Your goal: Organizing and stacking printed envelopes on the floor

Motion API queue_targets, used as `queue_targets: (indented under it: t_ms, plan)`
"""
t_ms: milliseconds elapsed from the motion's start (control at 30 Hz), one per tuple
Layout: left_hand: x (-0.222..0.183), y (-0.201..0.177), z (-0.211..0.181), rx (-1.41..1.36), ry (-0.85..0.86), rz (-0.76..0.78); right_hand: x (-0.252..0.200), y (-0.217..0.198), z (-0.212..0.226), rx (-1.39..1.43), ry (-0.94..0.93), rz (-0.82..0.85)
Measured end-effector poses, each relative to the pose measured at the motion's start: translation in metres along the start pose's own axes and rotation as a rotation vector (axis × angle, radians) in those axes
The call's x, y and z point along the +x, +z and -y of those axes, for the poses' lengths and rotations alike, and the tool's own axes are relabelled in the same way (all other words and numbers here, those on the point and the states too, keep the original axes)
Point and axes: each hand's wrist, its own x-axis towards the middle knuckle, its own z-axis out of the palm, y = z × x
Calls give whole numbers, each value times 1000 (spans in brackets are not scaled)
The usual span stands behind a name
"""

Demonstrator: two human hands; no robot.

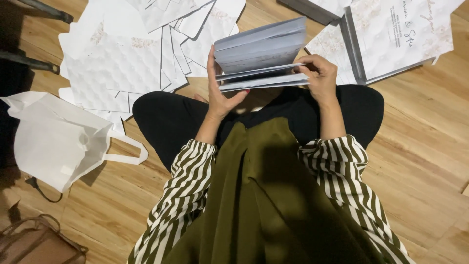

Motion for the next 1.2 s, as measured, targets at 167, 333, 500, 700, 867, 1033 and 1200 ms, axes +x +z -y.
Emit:
queue_targets:
  t_ms: [167,333,500,700,867,1033,1200]
  plan:
    - [-1,-3,9,60,-14,3,4,-3,2,-124,-126,13]
    - [1,-3,2,93,-44,1,6,-6,3,-44,-85,-50]
    - [3,-3,3,153,-46,-5,5,-10,2,5,0,144]
    - [1,1,9,14,-70,13,8,3,-28,-293,137,335]
    - [0,-4,39,2,-128,-32,6,19,-73,-48,-6,144]
    - [-17,-11,101,-128,-340,-174,9,10,-27,-122,-156,23]
    - [-7,-21,41,-311,-225,-232,22,9,112,-624,-473,114]
